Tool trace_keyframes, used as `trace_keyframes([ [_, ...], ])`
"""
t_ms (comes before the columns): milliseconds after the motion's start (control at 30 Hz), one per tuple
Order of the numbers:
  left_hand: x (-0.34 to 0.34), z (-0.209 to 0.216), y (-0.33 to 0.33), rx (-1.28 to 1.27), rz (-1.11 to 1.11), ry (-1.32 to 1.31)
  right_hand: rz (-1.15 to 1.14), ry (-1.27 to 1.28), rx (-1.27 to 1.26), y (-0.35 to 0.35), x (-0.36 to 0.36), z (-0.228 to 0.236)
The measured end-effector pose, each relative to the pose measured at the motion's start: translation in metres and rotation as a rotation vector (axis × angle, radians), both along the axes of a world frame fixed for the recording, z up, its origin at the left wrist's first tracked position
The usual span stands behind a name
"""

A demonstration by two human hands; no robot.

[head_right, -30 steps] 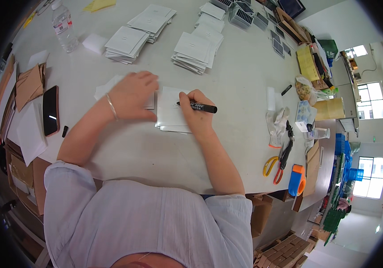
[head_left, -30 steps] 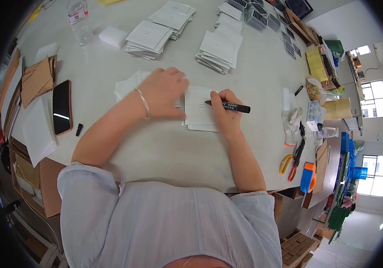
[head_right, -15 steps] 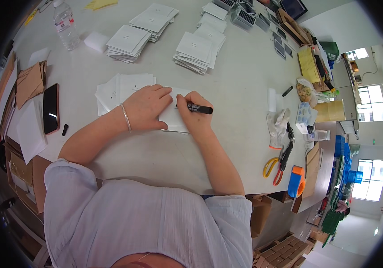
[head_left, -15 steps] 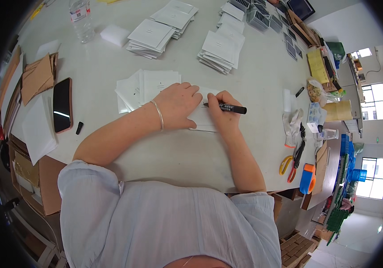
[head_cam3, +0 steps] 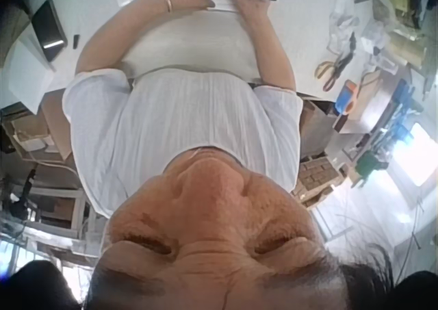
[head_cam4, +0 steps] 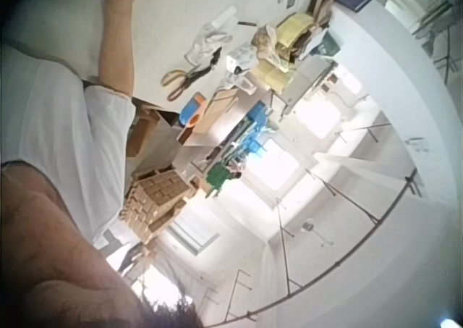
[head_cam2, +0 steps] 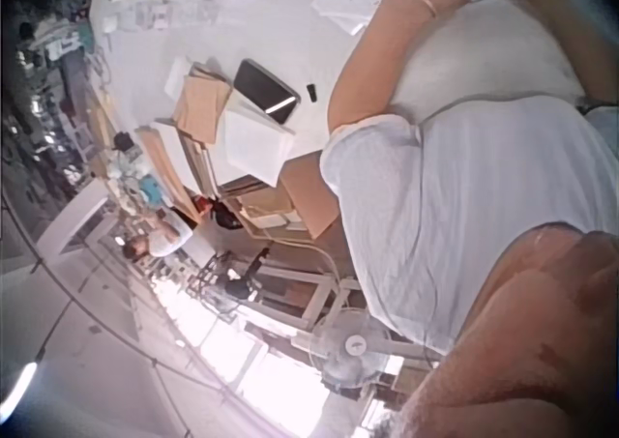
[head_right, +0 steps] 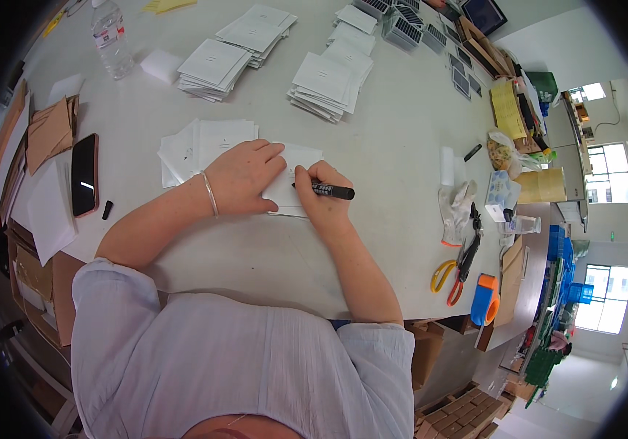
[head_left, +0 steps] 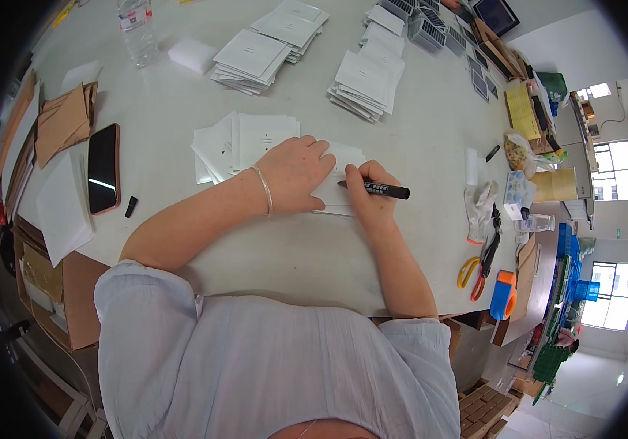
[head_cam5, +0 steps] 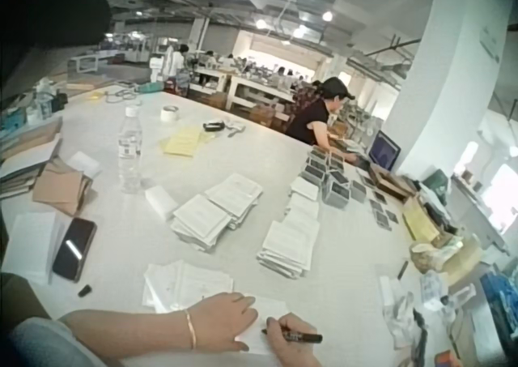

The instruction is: Marking small white cards with a black marker and organizing them into stacks on a large table.

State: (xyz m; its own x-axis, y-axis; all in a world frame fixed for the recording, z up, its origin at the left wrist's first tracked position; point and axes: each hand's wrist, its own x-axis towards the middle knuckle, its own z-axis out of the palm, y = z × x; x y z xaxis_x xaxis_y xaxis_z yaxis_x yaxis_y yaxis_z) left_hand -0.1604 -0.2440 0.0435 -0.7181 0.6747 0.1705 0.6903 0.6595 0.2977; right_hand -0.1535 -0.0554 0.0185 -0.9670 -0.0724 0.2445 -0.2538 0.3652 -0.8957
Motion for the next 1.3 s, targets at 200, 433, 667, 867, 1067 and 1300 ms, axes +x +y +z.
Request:
trace_keyframes([
  [200, 0.0, 0.008, 0.001, -0.024, 0.012, -0.179, -0.004, 0.03, -0.02, -0.002, 0.001, 0.002],
  [433, -0.002, 0.012, -0.004, 0.017, 0.022, -0.18, -0.073, -0.011, -0.193, 0.01, -0.001, -0.001],
  [667, -0.024, 0.037, -0.06, -0.307, 0.207, -0.343, -0.08, -0.067, -0.207, 0.007, -0.009, 0.0],
  [867, -0.017, 0.029, -0.042, -0.231, 0.128, -0.152, -0.061, -0.007, -0.094, 0.004, -0.01, 0.0],
  [1067, 0.0, 0.001, 0.003, 0.078, -0.018, 0.017, -0.081, 0.02, -0.032, 0.004, -0.008, -0.003],
  [1300, 0.006, -0.006, 0.01, 0.044, -0.017, -0.069, -0.07, 0.041, 0.002, 0.006, -0.006, -0.004],
])
